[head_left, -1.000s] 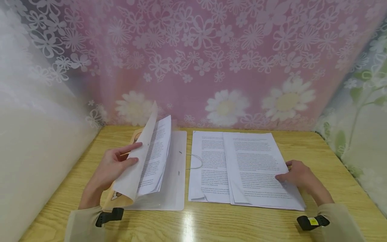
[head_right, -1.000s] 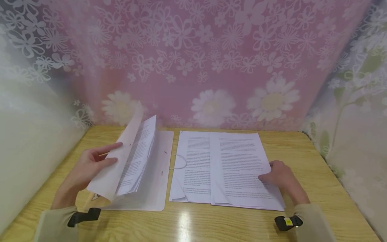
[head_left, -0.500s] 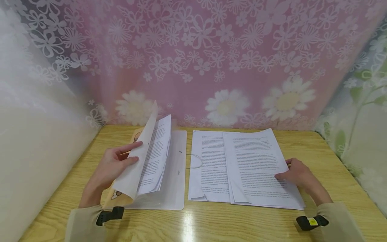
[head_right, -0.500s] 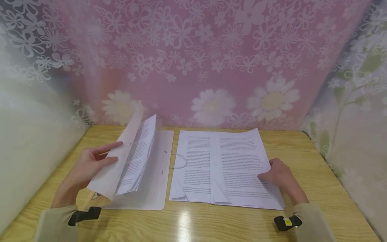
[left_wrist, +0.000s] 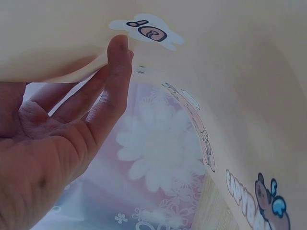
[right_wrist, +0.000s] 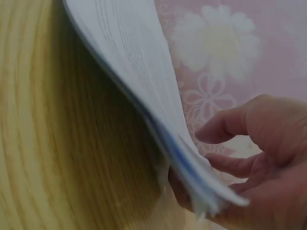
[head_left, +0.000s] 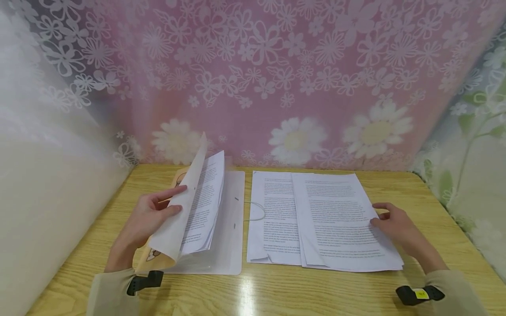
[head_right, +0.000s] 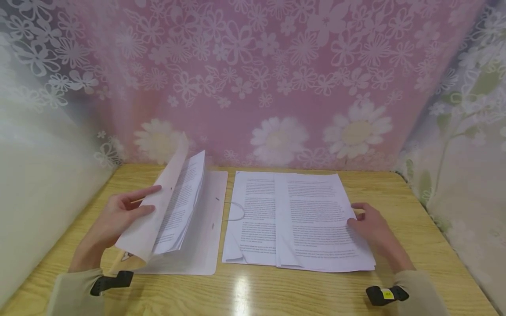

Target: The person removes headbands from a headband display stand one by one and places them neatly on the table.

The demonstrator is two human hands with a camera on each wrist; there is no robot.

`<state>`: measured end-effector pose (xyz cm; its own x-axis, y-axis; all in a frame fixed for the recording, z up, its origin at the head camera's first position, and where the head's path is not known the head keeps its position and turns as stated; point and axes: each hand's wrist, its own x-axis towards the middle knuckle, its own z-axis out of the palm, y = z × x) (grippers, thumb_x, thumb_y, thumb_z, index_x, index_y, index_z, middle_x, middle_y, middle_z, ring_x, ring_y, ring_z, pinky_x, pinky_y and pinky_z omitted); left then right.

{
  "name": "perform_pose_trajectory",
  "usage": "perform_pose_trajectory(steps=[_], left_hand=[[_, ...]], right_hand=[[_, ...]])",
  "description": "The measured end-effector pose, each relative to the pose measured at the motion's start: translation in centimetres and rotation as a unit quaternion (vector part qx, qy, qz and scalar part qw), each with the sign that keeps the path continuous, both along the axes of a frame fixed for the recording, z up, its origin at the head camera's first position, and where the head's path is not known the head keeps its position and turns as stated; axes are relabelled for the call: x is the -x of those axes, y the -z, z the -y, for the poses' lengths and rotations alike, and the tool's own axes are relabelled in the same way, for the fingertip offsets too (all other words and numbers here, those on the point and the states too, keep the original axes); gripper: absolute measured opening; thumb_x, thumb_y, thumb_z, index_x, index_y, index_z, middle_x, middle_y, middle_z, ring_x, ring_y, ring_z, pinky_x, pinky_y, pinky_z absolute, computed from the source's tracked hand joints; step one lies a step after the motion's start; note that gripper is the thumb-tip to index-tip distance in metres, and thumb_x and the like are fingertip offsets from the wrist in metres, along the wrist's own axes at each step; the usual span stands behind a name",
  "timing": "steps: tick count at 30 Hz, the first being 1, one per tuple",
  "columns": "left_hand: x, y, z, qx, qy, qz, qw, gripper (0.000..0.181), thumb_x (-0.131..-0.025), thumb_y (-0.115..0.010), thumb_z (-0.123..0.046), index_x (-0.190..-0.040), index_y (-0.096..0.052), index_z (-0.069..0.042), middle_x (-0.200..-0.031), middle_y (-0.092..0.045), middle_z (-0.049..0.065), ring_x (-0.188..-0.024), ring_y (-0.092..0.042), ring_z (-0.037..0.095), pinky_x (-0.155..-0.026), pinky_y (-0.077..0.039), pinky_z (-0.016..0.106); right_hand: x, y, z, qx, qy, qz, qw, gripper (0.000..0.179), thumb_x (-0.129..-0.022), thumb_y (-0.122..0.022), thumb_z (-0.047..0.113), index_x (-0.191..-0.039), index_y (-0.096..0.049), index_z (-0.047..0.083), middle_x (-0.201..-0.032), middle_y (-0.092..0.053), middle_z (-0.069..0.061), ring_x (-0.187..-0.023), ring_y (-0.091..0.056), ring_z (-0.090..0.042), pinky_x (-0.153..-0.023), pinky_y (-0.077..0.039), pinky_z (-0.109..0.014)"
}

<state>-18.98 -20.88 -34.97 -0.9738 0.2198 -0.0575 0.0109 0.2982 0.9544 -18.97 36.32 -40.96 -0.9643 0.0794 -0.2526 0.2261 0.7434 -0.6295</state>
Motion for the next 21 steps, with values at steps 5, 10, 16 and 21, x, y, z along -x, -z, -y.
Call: perform_pose_trajectory(steps=[5,10,16,21], left_hand=[[0.0,0.0,0.0,0.001,0.001,-0.001,1.0,0.05,-0.091,-0.062,-0.016,-0.139,-0.049,-0.017,-0.125,-0.056,0.026,-0.079,-0.069,0.025,-0.064,-0.058,0.04],[0.1,0.0,0.0,0.0,-0.001,-0.005,1.0,0.05,-0.091,-0.062,-0.015,-0.139,-0.05,-0.016,-0.125,-0.056,0.025,-0.078,-0.069,0.025,-0.064,-0.058,0.041],[0.0,0.0,0.0,-0.007,0.0,0.0,1.0,0.05,-0.091,-0.062,-0.015,-0.139,-0.049,-0.016,-0.124,-0.057,0.026,-0.078,-0.07,0.026,-0.063,-0.058,0.041],[0.0,-0.1,0.0,-0.01,0.001,0.004,0.9999,0.05,-0.091,-0.062,-0.015,-0.139,-0.049,-0.018,-0.122,-0.058,0.027,-0.078,-0.07,0.028,-0.063,-0.058,0.042]], right_hand=[[-0.3,0.3,-0.7,0.064,-0.018,0.018,0.9976,0.063,-0.093,-0.047,0.012,-0.146,-0.019,-0.005,-0.133,-0.039,-0.036,-0.107,-0.055,-0.033,-0.074,-0.049,-0.03],[-0.5,0.6,-1.2,0.132,-0.038,0.011,0.9904,0.06,-0.092,-0.053,0.008,-0.146,-0.028,-0.001,-0.137,-0.04,-0.033,-0.092,-0.061,-0.012,-0.07,-0.053,-0.029],[-0.8,0.5,-1.4,0.167,-0.039,-0.011,0.9851,0.057,-0.091,-0.061,0.017,-0.142,-0.039,0.001,-0.142,-0.036,-0.026,-0.088,-0.059,-0.005,-0.071,-0.055,-0.029],[-1.2,0.4,-1.4,0.201,-0.028,-0.033,0.9786,0.059,-0.09,-0.064,0.023,-0.142,-0.042,0.008,-0.128,-0.049,0.008,-0.088,-0.063,-0.006,-0.071,-0.057,-0.032]])
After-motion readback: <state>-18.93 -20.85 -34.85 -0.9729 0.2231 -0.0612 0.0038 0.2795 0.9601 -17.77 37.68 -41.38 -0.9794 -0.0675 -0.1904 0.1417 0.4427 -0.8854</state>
